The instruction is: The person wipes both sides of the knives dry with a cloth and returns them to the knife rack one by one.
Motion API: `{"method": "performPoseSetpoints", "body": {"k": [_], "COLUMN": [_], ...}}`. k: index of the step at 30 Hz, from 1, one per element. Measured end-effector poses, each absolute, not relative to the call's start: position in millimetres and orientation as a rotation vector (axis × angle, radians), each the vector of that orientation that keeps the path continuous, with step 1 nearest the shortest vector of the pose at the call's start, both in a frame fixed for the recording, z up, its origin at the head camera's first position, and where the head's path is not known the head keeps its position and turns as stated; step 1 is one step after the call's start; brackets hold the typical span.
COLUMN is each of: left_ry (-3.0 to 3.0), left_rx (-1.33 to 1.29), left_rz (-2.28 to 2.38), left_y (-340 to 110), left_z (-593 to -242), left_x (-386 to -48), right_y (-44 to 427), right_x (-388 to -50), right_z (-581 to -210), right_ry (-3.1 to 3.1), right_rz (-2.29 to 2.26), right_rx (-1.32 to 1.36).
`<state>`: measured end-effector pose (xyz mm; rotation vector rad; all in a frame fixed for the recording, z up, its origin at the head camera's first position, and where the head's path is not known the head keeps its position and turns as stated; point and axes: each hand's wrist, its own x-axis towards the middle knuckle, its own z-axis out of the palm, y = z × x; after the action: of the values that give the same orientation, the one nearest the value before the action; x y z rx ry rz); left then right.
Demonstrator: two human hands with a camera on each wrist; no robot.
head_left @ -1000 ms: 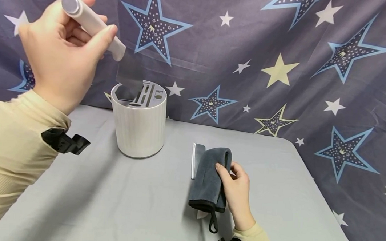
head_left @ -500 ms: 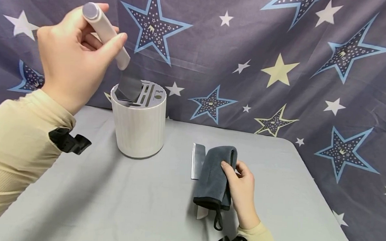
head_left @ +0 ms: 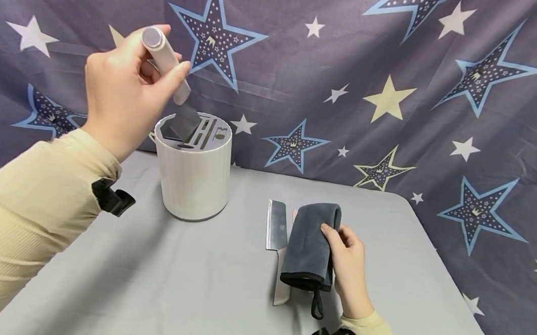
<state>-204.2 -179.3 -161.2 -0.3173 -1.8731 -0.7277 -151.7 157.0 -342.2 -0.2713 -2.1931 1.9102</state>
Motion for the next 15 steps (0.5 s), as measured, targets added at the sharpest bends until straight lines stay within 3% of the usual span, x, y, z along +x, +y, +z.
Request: {"method": "performPoseSetpoints", "body": {"k": [15], "left_ry": [-1.945], "left_rx": [-0.304], "left_rz": [-0.687], "left_y": [-178], "left_z": [-186], "left_x": [-222], "right_y": [160], "right_x": [-152], "right_z": [-345], "right_ry": [-2.177], "right_rz": [1.929], "right_rx": [-0.296]}}
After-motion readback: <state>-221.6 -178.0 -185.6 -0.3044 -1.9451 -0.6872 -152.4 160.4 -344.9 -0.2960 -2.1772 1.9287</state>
